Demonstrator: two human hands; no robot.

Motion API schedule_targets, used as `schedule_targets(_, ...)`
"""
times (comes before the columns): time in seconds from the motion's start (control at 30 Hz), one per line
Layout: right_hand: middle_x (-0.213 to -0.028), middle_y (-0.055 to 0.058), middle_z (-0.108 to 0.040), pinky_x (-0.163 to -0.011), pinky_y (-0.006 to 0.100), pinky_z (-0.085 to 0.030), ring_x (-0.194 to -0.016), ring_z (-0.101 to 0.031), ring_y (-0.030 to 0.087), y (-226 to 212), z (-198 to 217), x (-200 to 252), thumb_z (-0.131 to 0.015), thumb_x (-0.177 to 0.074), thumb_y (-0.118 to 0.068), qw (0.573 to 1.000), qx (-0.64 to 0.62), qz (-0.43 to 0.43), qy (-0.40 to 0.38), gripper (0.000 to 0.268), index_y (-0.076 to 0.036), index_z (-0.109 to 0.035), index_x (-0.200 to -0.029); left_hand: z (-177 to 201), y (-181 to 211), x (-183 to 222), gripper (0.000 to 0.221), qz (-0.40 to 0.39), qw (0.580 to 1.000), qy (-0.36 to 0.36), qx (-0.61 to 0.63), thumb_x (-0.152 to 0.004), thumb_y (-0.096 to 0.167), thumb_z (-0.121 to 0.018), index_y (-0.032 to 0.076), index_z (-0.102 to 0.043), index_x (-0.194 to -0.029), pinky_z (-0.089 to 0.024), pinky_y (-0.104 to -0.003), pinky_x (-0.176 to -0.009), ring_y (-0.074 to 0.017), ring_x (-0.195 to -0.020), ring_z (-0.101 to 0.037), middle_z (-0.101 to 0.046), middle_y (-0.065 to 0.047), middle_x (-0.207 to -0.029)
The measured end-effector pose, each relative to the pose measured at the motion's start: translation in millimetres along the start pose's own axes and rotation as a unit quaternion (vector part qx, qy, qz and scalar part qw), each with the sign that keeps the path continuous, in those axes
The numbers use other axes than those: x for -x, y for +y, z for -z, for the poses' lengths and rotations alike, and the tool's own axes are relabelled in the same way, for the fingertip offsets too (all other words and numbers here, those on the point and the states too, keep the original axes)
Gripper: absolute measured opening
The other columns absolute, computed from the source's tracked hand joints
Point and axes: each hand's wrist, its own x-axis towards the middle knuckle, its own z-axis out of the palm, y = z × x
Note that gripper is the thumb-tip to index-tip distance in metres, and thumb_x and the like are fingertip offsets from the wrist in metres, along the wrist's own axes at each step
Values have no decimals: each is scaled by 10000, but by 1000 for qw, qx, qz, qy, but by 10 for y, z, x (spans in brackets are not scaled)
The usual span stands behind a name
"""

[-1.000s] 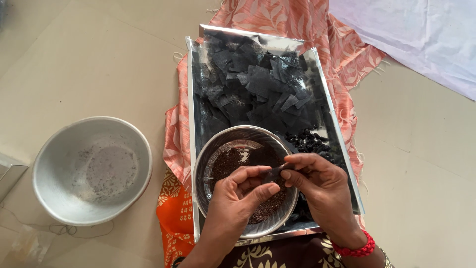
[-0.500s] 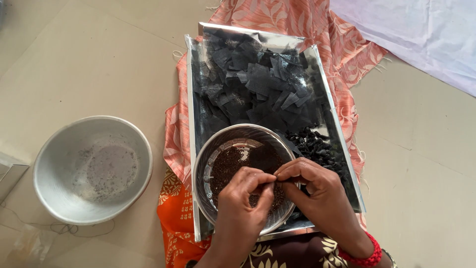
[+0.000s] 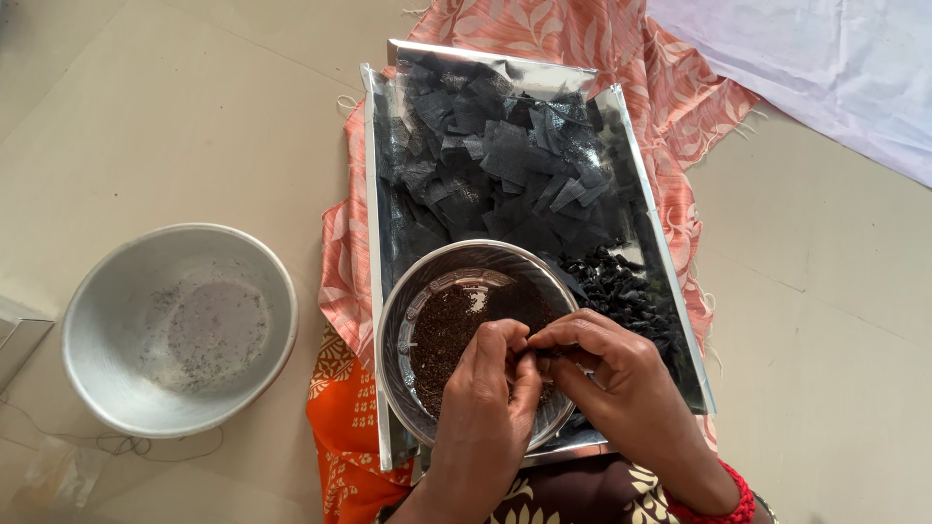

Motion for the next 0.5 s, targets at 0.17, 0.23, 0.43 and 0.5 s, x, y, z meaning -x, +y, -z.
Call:
schedule_targets(0.17,-1028,77,-715,-817,273,-615,-947,-737,135,25,62,-6,-644,-894,89,997,-74,-28,24,166,45,-715,-1037,53,24,-27,328,16,987,-18,157,-947,-22,-622,-3,-499,-1250,-614,-294,-838,-199,-980,-744,-686,-135,-1093)
schedule_targets(0.23,-1017,83,-721,-862,278,-617,-956,-752,143,50,98,-5,-629,-908,81,991,-120,-48,34,156,53,-699,-1045,84,20,-39,323,58,965,-40,251,-958,-31,-596,7,-502,-1264,-615,-278,-926,-178,-1053,-732,-690,-121,-1154)
schedule_targets(0.43,-1001,107,-713,-857,303,-603,-934,-725,155,20,144,5,-643,-932,71,979,-196,-61,-1,120,79,-707,-1034,69,-133,-85,126,127,899,-18,420,-939,-19,-669,-32,-669,-1064,-640,-303,-871,-169,-912,-747,-773,-153,-1039)
schedule_targets(0.5,-1002,103,-708,-838,291,-585,-924,-709,151,38,155,8,-649,-924,84,981,-187,-48,-18,130,78,-724,-1031,60,-147,-72,107,125,897,-9,424,-907,-26,-718,-15,-680,-1007,-628,-286,-818,-147,-875,-740,-784,-127,-970)
